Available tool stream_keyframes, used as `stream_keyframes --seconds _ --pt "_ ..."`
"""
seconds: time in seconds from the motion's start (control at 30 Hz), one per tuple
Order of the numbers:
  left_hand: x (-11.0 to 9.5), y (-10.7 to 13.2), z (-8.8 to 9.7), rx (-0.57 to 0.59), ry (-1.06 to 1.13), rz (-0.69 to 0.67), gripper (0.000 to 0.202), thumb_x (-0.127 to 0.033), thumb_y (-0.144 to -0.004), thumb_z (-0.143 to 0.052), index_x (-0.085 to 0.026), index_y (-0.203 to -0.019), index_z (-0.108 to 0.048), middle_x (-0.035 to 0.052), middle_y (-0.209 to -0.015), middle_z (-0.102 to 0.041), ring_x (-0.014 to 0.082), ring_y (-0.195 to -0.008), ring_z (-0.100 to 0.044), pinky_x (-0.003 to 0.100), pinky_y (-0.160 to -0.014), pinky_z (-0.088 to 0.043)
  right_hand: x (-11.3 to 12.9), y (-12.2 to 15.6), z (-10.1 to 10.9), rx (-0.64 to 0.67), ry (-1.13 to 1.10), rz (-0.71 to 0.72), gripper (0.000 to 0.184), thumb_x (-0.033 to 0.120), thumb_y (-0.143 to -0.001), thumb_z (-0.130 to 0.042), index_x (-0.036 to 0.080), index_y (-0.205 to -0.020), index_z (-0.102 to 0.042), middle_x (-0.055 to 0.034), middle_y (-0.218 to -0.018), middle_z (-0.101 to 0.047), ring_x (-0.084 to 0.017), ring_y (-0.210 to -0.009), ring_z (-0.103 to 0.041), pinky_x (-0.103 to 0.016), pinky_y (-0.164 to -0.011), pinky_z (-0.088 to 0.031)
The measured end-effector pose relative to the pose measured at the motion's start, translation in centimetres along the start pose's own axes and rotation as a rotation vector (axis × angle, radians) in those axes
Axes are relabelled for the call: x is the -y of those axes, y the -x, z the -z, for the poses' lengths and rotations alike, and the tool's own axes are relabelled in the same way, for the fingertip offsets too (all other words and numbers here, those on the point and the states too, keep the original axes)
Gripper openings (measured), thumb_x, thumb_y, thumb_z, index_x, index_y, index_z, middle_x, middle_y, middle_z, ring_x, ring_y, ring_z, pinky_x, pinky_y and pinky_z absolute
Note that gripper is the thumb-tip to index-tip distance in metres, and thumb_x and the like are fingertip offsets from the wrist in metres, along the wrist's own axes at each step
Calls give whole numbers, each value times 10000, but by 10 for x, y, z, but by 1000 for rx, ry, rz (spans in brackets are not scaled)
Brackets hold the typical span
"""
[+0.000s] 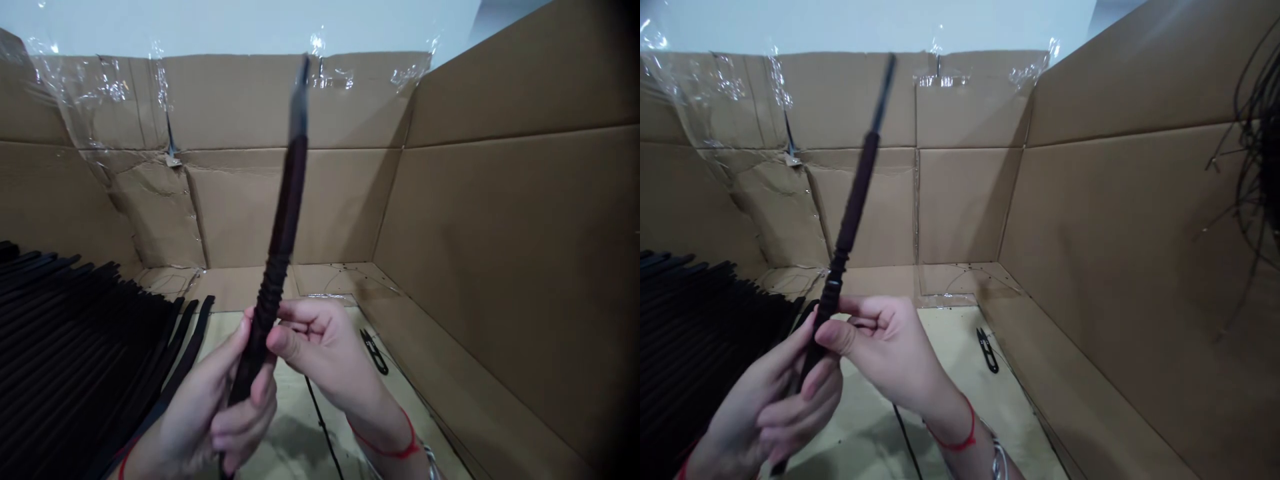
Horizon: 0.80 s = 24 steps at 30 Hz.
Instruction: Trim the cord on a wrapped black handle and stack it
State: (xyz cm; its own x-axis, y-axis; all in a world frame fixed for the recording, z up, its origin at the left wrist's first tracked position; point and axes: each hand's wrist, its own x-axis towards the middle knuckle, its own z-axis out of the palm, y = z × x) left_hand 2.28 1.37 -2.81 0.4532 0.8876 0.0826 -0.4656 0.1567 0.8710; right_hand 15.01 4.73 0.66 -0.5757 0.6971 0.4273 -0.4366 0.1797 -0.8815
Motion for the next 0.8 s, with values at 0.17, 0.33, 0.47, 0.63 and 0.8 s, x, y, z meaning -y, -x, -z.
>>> stream_keyframes --seconds 0.17,0.33,0.47,0.63,0.8 --pt "3 -5 3 -319 -376 -332 537 -678 -815 -522 -144 -764 -533 -28 -521 -444 68 -454 -370 167 -443 -336 -4 -3 -2 -318 183 175 227 344 -820 -744 124 -795 -695 1 -595 -592 -80 -444 -528 -134 -395 -439" --pt "11 -9 8 -95 -243 -171 654 -747 -861 -302 -145 -748 -532 -48 -463 -336 75 -406 -290 197 -408 -301 -1 4 -4 -152 125 20 344 440 -771 -774 112 -759 -674 -30 -600 -610 -128 -444 -581 -178 -399 -487" --pt "4 -9 4 -313 -329 -263 574 -678 -861 -443 -138 -690 -535 -3 -512 -491 86 -459 -438 207 -508 -440 -5 7 -8 -429 319 214 280 344 -883 -671 117 -718 -660 18 -468 -492 -75 -332 -469 -129 -309 -348" --pt "-5 4 1 -99 -140 29 630 -723 -845 -401 -156 -582 -483 -66 -324 -280 42 -245 -174 167 -259 -184 1 3 -5 -110 25 -21 263 308 -670 -863 129 -793 -715 -13 -614 -630 -125 -536 -633 -148 -498 -514" --pt "3 0 -2 -17 -47 -83 570 -677 -828 -497 -153 -608 -469 -75 -329 -270 35 -270 -214 142 -307 -223 4 8 -8 -210 2 -78 180 233 -714 -807 114 -827 -733 -16 -578 -628 -100 -427 -584 -123 -406 -463"
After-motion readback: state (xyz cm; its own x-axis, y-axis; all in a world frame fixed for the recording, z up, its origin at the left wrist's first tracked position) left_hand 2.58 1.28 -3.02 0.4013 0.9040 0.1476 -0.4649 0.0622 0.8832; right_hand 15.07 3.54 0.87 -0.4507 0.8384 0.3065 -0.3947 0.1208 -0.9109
